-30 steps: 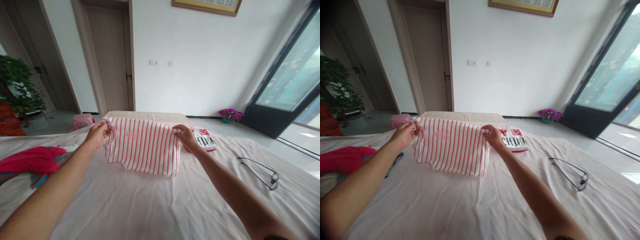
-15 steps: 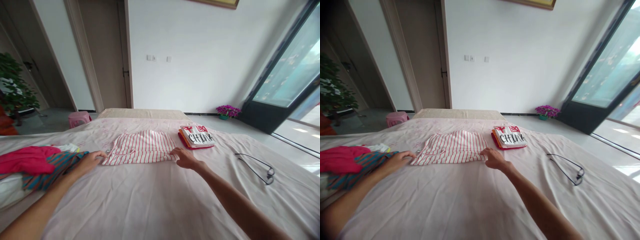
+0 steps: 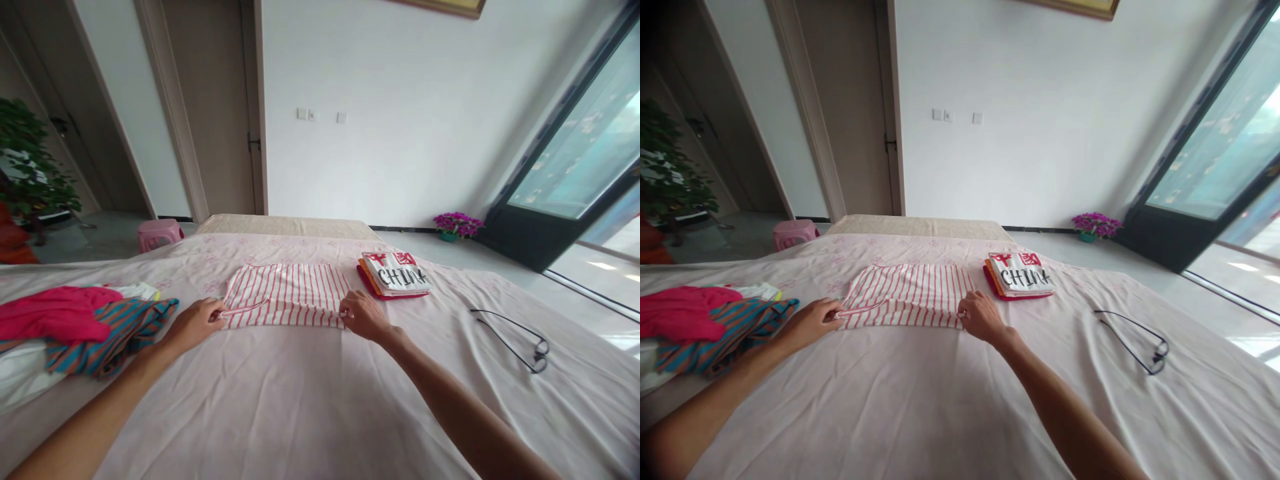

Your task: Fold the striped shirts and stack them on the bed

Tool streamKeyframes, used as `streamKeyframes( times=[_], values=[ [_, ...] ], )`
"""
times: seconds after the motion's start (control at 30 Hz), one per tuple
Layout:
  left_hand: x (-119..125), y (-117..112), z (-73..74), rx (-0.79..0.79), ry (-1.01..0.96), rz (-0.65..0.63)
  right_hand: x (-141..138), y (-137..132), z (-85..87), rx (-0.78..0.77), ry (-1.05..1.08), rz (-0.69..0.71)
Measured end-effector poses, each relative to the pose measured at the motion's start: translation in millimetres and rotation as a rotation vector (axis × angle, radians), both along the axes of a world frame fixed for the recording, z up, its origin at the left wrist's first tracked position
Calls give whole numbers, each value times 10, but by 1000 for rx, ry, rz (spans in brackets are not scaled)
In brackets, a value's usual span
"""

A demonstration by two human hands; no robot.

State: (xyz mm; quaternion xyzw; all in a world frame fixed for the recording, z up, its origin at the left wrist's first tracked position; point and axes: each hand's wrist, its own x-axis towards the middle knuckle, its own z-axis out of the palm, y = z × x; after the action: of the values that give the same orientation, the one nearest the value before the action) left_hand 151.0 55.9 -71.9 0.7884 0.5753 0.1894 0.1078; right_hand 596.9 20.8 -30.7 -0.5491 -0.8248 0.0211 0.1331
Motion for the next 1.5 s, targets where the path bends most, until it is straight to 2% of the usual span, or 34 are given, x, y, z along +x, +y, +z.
streamKeyframes(
  times=[0.1, 0.27, 0.43, 0.57, 0.67, 0.77, 0.87, 0.93, 1.0, 1.1, 1.17, 1.27, 1.4, 1.5],
  values=[
    [-54, -117, 51, 73, -83, -102, 51, -135, -39, 69, 84, 144],
    [-87, -379, 120, -45, -117, -172, 123, -316, -120, 16, 87, 275],
    [-107, -743, 149, -107, -20, -250, 206, -632, -58, 26, 101, 347],
    [-134, -1036, 168, -181, 43, -312, 278, -941, 1, -121, 88, 402],
    [-168, -1097, 268, -290, 36, -365, 342, -1019, 111, -303, 119, 407],
    [-57, -917, 435, -352, -6, -318, 263, -845, 274, -373, 242, 278],
    [346, -547, 508, -211, -63, -219, -123, -485, 317, -205, 266, 133],
    [729, -274, 440, -88, -67, -235, -517, -236, 203, -165, 188, 137],
    [1093, -33, 291, 38, 1, -158, -917, -25, -2, -149, 111, 163],
    [1398, 233, 17, 84, 43, -49, -1333, 229, -339, -149, 27, 136],
    [1391, 355, -138, 95, 59, 19, -1426, 399, -501, -142, 4, 111],
    [1154, 504, -296, 115, 114, 126, -1317, 700, -619, -119, -39, 33],
    [768, 688, -399, 99, 239, 206, -910, 1094, -648, -108, -103, -105],
    [600, 770, -438, 95, 270, 226, -533, 1242, -637, -142, -138, -201]
  ],
)
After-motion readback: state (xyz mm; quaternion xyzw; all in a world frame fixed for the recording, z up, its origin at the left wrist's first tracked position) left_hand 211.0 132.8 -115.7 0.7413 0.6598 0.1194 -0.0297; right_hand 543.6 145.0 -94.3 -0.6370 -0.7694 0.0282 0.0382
